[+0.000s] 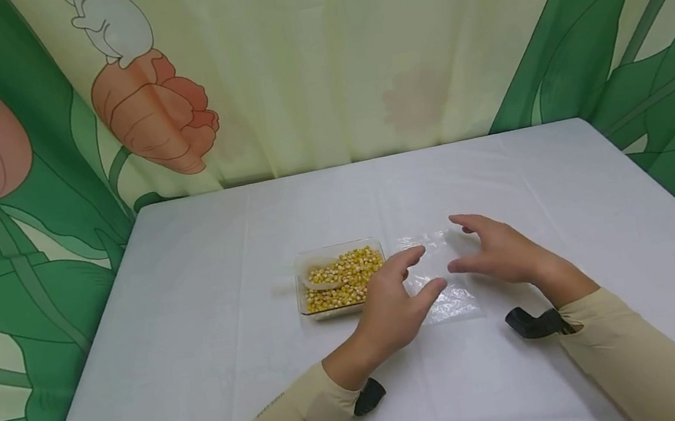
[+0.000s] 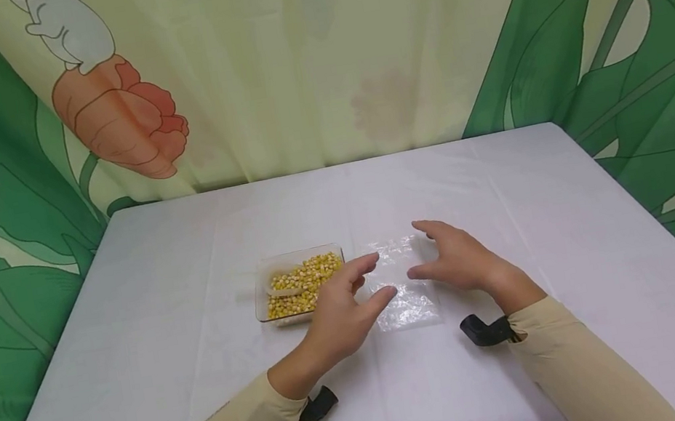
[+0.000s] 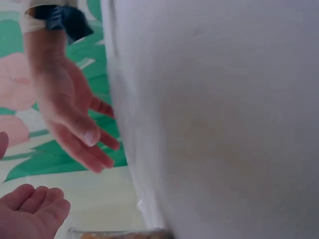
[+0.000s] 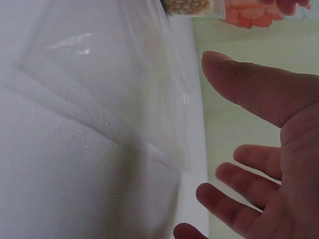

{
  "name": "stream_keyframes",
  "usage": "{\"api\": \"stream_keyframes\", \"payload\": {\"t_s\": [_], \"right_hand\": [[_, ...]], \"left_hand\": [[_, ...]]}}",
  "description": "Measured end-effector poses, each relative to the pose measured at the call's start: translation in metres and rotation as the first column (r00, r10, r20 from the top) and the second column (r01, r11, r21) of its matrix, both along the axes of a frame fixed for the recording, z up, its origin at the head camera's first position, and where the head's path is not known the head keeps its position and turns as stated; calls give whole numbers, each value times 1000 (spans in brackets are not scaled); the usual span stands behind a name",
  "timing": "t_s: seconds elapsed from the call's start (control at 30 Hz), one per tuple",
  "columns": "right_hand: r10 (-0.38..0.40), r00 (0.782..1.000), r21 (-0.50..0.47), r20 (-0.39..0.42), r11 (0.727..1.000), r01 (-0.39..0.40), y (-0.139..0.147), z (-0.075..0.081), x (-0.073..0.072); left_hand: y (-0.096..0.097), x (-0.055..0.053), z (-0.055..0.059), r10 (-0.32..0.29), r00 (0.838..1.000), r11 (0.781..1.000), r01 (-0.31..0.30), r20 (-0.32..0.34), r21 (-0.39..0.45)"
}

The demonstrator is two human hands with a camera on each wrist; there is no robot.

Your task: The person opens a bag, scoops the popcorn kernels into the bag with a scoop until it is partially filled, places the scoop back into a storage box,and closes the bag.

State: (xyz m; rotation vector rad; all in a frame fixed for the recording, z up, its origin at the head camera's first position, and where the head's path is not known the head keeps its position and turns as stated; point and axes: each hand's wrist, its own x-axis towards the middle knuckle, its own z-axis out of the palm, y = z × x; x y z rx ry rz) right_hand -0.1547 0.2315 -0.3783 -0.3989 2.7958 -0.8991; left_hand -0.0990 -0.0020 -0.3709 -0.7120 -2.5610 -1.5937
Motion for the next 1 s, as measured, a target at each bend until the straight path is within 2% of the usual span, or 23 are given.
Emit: {"api": "stream_keyframes", "payload": {"t_s": [0.2,0.37,0.5,0.67,1.0], "right_hand": [[34,999,12,11,999,-34,-1,-3,-1],[70,997,19,14,997,-70,-3,-5,-2],[90,995,9,31,996,-91,-3,-8,-3],[112,993,21,30,993,-113,-3,-11,-5],[106,994,69,20,992,-107,-6,-14,-2]], "left_hand": [[9,2,-6,10,996,987,5,91,-160],[12,1,-7,28,990,977,2,141,-212],[14,2,-6,22,988,966,19,155,-258],[15,4,-8,12,988,956,34,152,-292],[15,5,-12,28,973,946,49,231,-321]]}}
